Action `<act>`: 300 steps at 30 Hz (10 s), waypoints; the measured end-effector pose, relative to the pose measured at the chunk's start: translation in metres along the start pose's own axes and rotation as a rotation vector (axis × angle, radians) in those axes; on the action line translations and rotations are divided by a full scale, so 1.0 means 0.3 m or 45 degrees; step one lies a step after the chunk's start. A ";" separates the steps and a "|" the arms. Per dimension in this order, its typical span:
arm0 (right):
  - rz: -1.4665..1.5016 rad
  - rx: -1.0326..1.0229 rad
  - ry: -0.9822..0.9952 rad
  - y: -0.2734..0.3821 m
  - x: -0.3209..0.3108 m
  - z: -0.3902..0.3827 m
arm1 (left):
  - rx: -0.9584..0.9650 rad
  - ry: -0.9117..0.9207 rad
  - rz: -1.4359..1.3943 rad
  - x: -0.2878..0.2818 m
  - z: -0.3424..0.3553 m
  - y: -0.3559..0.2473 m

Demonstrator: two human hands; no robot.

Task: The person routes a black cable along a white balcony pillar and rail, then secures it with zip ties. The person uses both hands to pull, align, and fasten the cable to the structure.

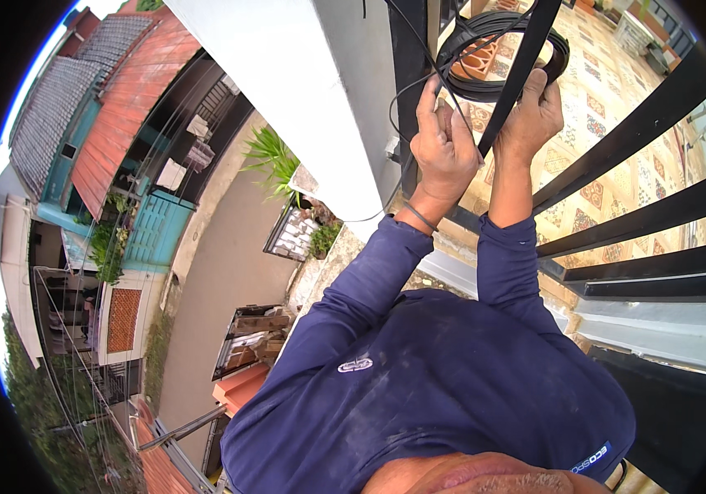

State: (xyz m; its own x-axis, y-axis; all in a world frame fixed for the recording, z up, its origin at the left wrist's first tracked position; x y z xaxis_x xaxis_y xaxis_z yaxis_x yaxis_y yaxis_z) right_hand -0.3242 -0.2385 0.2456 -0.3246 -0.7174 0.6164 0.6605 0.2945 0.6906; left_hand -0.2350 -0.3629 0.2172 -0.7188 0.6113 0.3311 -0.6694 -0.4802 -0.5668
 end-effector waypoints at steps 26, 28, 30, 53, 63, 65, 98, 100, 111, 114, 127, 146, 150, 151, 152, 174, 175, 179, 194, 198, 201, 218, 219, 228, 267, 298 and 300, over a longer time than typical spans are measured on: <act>0.470 0.158 0.451 0.092 0.062 0.026 | 0.047 0.265 0.067 0.065 0.075 -0.016; 0.571 0.349 0.612 0.050 0.079 0.015 | 0.214 0.040 0.063 0.032 0.060 -0.046; 0.641 0.562 0.691 0.011 0.071 -0.011 | 0.232 0.060 0.034 0.004 0.027 -0.067; -0.066 0.077 0.533 0.099 -0.204 -0.196 | -0.442 -0.264 0.139 -0.551 -0.054 -0.027; -0.207 -0.903 0.388 0.342 -0.177 -0.226 | -0.532 -0.032 0.063 -0.517 -0.051 -0.010; -0.014 -0.932 0.521 0.400 -0.137 -0.273 | -0.493 0.001 0.134 -0.538 -0.047 -0.009; -0.528 -0.882 0.787 0.100 0.067 -0.418 | -0.064 0.240 0.282 -0.178 -0.134 0.110; -0.502 -0.719 0.848 0.079 0.095 -0.415 | -0.095 0.262 0.280 -0.177 -0.147 0.122; -0.358 -0.375 0.793 0.055 0.160 -0.326 | -0.183 0.327 0.312 -0.261 -0.253 0.073; -0.425 -0.476 0.867 0.057 0.135 -0.382 | -0.242 0.286 0.300 -0.320 -0.254 0.079; -0.290 -0.659 1.121 0.221 -0.181 -0.535 | -1.133 -0.019 0.062 -0.628 -0.245 0.090; -0.431 1.101 1.324 0.017 -0.189 -0.761 | -1.219 -0.132 -0.453 -0.775 -0.167 0.120; -0.434 1.054 1.355 0.016 -0.185 -0.761 | -1.511 0.001 -0.908 -0.787 -0.215 0.151; -0.427 1.019 1.350 0.016 -0.180 -0.758 | -1.548 -0.016 -1.043 -0.785 -0.222 0.148; -0.374 1.062 1.325 0.013 -0.177 -0.759 | -1.579 -0.034 -1.180 -0.778 -0.229 0.142; -0.393 -0.579 1.310 0.099 -0.006 -0.630 | 0.521 0.184 0.421 -0.427 0.206 0.158; -0.448 -0.588 1.296 0.097 -0.023 -0.619 | 0.583 0.141 0.355 -0.429 0.179 0.147; -0.589 -0.587 1.313 0.087 -0.073 -0.594 | 0.690 0.196 0.351 -0.399 0.210 0.111; -0.505 -0.460 1.377 0.081 -0.114 -0.586 | 0.587 0.284 0.337 -0.379 0.220 0.062; -0.492 -0.392 1.451 0.061 -0.140 -0.590 | 0.756 0.051 0.326 -0.316 0.374 0.109; -0.386 -0.389 1.386 0.059 -0.188 -0.569 | 0.461 0.219 0.350 -0.370 0.201 0.160; -0.569 -0.127 1.620 0.021 -0.381 -0.533 | -0.723 -0.109 0.304 -0.596 -0.264 0.363; -0.599 -0.074 1.638 0.015 -0.397 -0.537 | -0.661 -0.133 0.280 -0.601 -0.272 0.354; -0.561 -0.051 1.868 -0.007 -0.473 -0.577 | 0.131 -0.151 0.328 -0.461 -0.199 0.262; -1.301 0.062 2.739 -0.215 -0.550 -0.810 | -1.141 -0.809 0.523 -0.815 -0.393 0.814; -0.582 0.695 1.929 -0.368 -0.018 -1.089 | -0.530 -0.269 1.031 -1.073 -0.629 0.606; -0.608 0.690 1.877 -0.374 0.012 -1.096 | -0.476 -0.381 1.151 -1.086 -0.555 0.718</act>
State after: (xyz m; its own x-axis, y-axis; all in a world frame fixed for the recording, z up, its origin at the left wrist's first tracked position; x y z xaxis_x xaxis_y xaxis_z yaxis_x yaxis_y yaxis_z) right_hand -0.1770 -0.4817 0.0458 0.6792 -0.6551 -0.3308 0.2931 -0.1712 0.9406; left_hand -0.1138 -0.5607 -0.1385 -0.9774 -0.0889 -0.1918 0.2114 -0.4254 -0.8800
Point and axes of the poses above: each hand's wrist, its own z-axis towards the middle knuckle, its own x-axis out of the palm, y = z × x, the point moved 5 cm from there along z, towards the middle knuckle, and after that the axes turned 12 degrees about -y, right-handed, at the moved point
